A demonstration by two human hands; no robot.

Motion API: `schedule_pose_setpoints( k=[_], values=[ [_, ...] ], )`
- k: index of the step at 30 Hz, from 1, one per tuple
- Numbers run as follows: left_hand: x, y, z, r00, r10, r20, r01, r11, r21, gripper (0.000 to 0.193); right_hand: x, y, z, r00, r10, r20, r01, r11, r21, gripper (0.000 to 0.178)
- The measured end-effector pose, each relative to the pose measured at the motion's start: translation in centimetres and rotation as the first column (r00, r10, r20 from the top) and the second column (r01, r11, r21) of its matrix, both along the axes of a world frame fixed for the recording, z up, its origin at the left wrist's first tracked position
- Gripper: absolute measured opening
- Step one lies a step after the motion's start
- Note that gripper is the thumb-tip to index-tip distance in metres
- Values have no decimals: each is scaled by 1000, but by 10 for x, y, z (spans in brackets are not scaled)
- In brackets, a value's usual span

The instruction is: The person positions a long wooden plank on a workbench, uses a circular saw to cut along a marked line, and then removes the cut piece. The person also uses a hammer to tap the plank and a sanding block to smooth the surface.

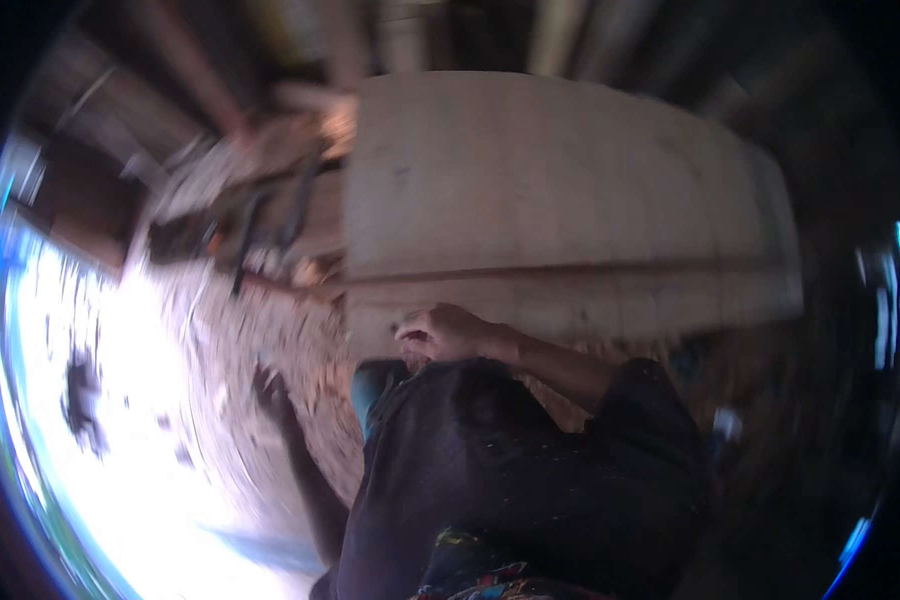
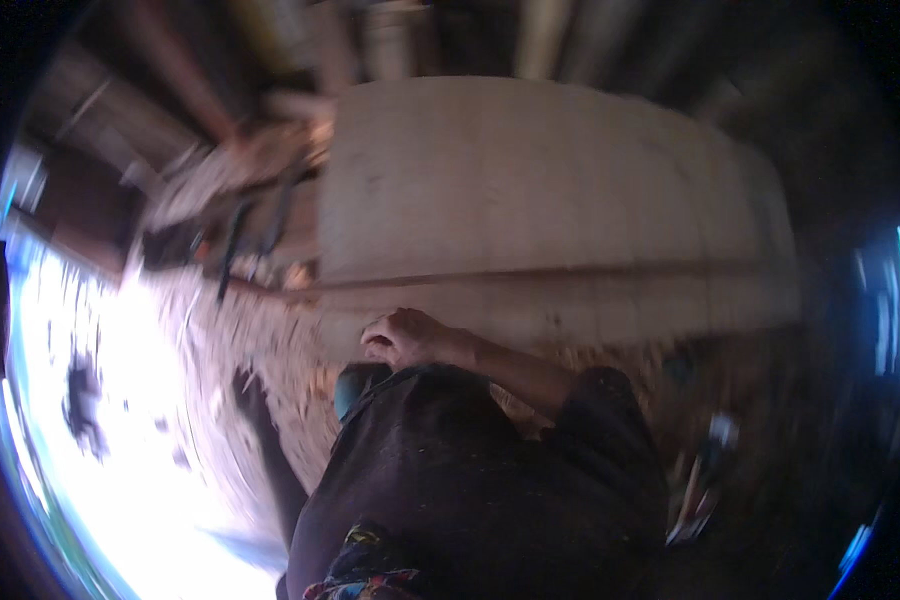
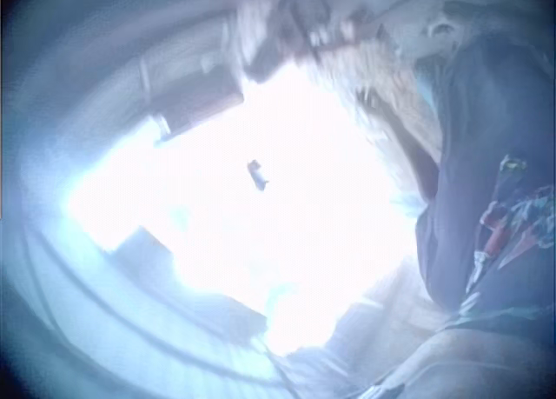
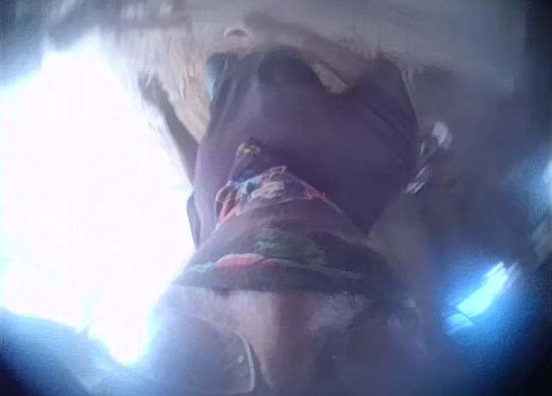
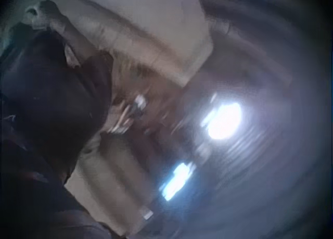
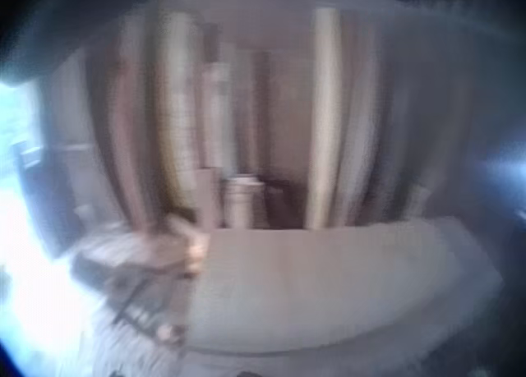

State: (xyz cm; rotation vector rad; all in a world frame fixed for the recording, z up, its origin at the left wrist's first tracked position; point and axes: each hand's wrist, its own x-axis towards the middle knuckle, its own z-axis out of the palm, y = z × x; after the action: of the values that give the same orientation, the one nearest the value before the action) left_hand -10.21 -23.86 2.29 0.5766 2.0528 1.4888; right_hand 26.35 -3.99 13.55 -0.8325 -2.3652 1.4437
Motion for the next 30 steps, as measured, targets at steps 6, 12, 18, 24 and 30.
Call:
schedule_pose_setpoints(
  k=[6, 12, 18, 24, 30],
  values=[
    [-202, 143, -63, 549, -457, -700, 182, 882, -434, 80, 27, -55, -13, 675, -737, -38, 736, 669, 106, 21],
    [-233, 235, -99, 584, -746, -321, 609, 664, -433, 78, -30, -214, -27, -61, -997, 53, 997, -59, 53, 20],
    [-225, 274, -111, 542, -838, -63, 728, 506, -462, 59, -119, -312, -75, 84, -924, 374, 995, 100, 24, 21],
    [-208, 277, -68, 678, -735, -20, 650, 612, -452, 39, -124, -309, -73, 80, -945, 317, 997, 76, -25, 16],
    [-163, 239, 2, 700, -682, -212, 590, 720, -365, 37, -73, -294, -120, 5, -987, 158, 986, 32, 165, 16]
  ],
)
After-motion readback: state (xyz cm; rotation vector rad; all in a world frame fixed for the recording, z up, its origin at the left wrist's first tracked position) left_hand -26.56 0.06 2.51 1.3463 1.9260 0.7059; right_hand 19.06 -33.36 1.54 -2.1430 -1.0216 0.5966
